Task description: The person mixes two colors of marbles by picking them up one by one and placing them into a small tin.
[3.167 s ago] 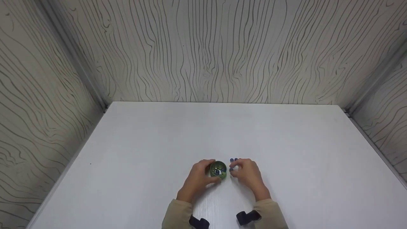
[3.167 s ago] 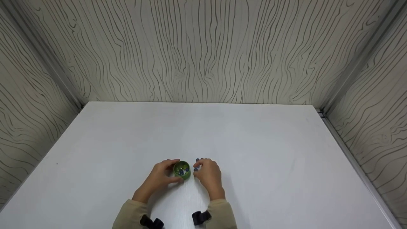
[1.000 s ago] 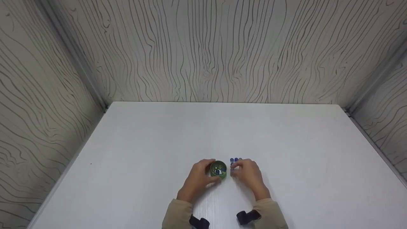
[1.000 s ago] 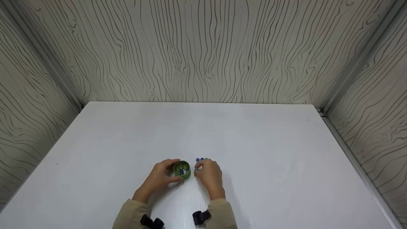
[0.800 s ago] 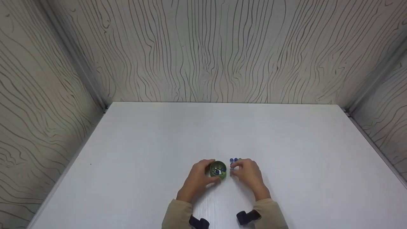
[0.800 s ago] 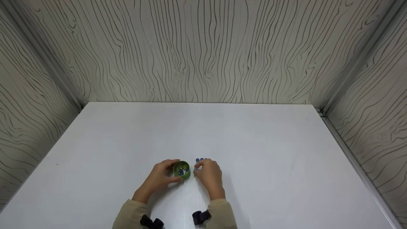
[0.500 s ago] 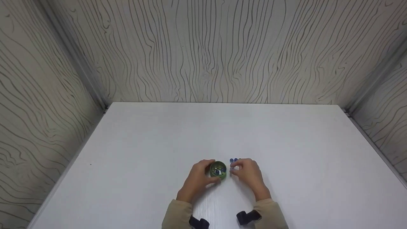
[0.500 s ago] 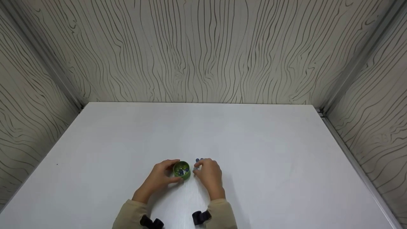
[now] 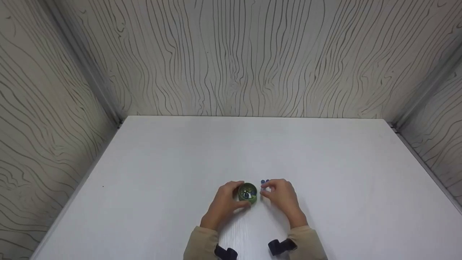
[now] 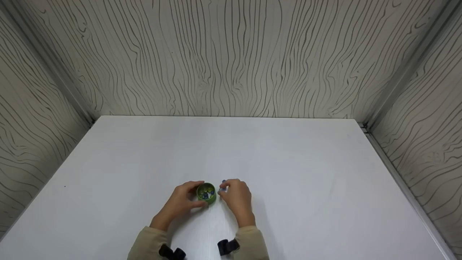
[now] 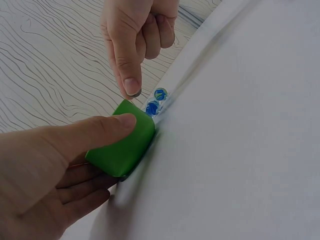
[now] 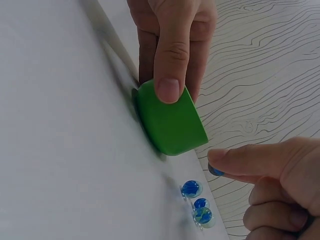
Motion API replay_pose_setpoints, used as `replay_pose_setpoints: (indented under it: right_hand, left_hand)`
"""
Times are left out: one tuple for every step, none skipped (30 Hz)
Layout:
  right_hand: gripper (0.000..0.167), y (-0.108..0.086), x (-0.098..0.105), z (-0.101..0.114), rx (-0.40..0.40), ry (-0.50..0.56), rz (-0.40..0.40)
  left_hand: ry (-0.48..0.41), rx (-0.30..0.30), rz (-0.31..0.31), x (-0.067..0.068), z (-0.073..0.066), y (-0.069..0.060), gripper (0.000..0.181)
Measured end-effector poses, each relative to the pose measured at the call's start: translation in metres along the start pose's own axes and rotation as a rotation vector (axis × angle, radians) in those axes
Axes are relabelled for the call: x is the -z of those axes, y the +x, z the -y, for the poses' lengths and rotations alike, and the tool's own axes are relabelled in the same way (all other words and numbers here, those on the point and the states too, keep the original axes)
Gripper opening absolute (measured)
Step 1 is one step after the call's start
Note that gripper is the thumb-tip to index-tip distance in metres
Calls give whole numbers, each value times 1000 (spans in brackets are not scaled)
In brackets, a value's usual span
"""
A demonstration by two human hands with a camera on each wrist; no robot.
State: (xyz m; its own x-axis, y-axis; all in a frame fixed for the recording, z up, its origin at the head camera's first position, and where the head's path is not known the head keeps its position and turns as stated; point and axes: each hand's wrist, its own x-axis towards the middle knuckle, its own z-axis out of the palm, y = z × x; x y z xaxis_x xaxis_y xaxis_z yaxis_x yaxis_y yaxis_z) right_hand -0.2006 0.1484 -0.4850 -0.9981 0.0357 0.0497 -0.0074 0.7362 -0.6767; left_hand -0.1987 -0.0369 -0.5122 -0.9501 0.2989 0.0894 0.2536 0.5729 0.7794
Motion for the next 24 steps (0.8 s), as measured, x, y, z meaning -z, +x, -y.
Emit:
replay_pose_setpoints:
  right_hand:
    - [10, 0, 0, 0, 4, 2, -4]
    - [10, 0, 0, 0, 10, 2, -8]
    - [10, 0, 0, 0, 11, 4, -12]
    - [9, 0, 0, 0, 16, 2, -17]
    - [9, 0, 0, 0, 20, 2, -22]
    - [9, 0, -1, 1, 22, 3, -24]
    - [9, 0, 0, 1, 25, 5, -25]
    - [9, 0, 0, 2, 30, 5, -26]
    - [8, 0, 0, 2, 28, 7, -27]
    - [8, -1, 0, 3, 31, 7, -28]
    - [8, -1, 0, 3, 31, 9, -28]
    - [8, -1, 1, 3, 34, 9, -28]
    - [8, -1, 1, 4, 36, 10, -29]
    - [8, -1, 1, 4, 39, 10, -31]
    - [8, -1, 1, 4, 39, 13, -32]
    - [9, -1, 1, 4, 41, 14, -33]
    - [9, -1, 1, 4, 41, 14, -34]
    - [9, -1, 1, 4, 42, 15, -35]
    - [9, -1, 1, 5, 42, 13, -36]
    - [9, -1, 1, 5, 42, 11, -36]
    - [9, -1, 1, 5, 42, 7, -36]
    - [9, -1, 1, 5, 41, 6, -36]
    - [9, -1, 1, 5, 39, 7, -34]
    - [9, -1, 2, 6, 37, 10, -32]
  left_hand:
    - [-7, 2, 2, 0, 0, 0, 61]
    - [-13, 2, 4, 0, 1, 0, 60]
    - [-19, 1, 6, 0, 1, 1, 60]
    - [-24, 1, 7, 0, 1, 1, 60]
    - [-28, 2, 8, 0, 1, 1, 60]
    - [-27, -2, 8, 0, 2, 1, 60]
    - [-28, -4, 7, 0, 2, 2, 60]
    - [-28, -7, 7, 0, 2, 2, 60]
    - [-28, -8, 8, 0, 2, 2, 60]
    - [-28, -8, 9, 0, 2, 2, 60]
    - [-30, -8, 11, 0, 2, 2, 60]
    - [-31, -8, 13, 1, 2, 2, 60]
    - [-32, -7, 15, 1, 2, 2, 60]
    - [-34, -6, 16, 1, 2, 2, 60]
    - [-34, -6, 17, 1, 2, 2, 60]
    - [-33, -6, 18, 1, 2, 2, 60]
    - [-32, -6, 18, 1, 2, 2, 61]
    - [-32, -6, 17, 1, 2, 2, 61]
    - [-32, -6, 17, 1, 2, 2, 61]
    - [-31, -6, 16, 1, 2, 2, 61]
    - [-29, -6, 15, 1, 2, 2, 61]
    - [-29, -5, 15, 1, 2, 2, 61]
    - [-29, -3, 15, 1, 2, 2, 61]
    - [-28, -1, 15, 1, 1, 2, 61]
